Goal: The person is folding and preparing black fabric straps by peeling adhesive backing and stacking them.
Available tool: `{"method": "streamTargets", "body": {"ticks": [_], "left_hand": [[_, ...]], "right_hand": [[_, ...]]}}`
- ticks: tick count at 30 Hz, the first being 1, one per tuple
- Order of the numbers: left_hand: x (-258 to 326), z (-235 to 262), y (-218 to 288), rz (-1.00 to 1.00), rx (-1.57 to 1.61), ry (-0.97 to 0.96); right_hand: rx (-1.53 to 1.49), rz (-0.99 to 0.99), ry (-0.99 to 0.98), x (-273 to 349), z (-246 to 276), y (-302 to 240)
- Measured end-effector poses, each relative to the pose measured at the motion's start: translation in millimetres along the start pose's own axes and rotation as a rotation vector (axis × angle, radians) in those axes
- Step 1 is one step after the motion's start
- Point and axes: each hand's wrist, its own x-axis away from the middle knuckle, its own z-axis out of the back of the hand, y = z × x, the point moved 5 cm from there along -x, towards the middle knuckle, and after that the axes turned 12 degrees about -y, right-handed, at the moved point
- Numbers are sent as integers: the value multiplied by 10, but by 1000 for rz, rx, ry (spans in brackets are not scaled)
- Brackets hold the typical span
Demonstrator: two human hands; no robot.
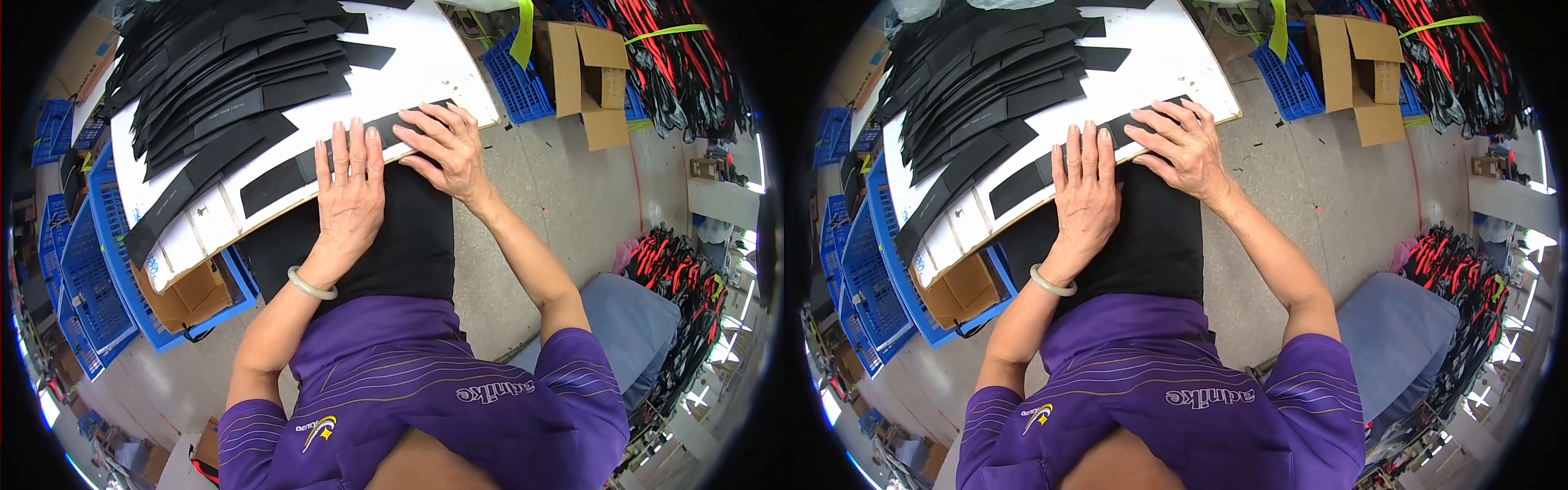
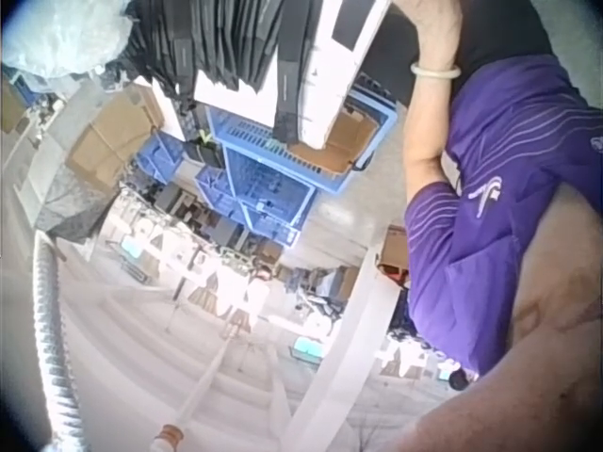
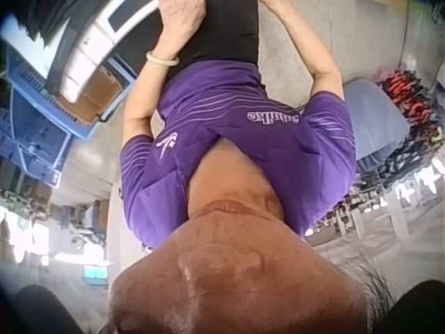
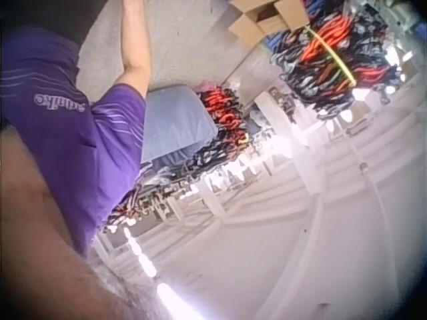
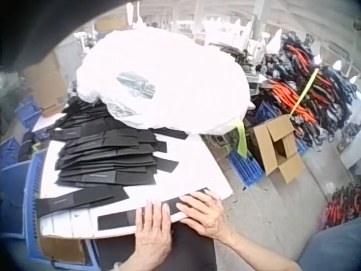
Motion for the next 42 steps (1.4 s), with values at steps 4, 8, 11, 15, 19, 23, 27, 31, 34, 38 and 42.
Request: {"method": "streamTargets", "body": {"ticks": [4,8,11,15,19,23,27,31,34,38,42], "left_hand": [[6,34,-12,-9,-17,0],[22,34,-24,-16,-16,62],[4,57,-3,-31,-57,82],[77,-40,-42,-15,-9,44],[63,-70,-50,40,143,132],[17,-47,-31,25,126,198],[17,-61,-41,2,43,133],[16,-99,-70,4,61,145],[12,-109,-71,-10,83,159],[31,-70,-81,-28,73,165],[45,-95,-102,-23,75,138]], "right_hand": [[-11,8,6,-14,-11,-7],[-25,29,1,-54,33,-44],[-114,-28,15,-158,122,-92],[-214,159,-19,-673,77,-572],[-165,305,-291,-1139,-383,-1100],[-396,226,-398,-1370,-702,-1095],[-487,177,-408,-1429,-740,-1123],[-476,107,-384,-1425,-762,-1144],[-482,43,-404,-1411,-810,-1120],[-472,-1,-388,-1391,-831,-1156],[-461,-54,-359,-1387,-835,-1222]]}}
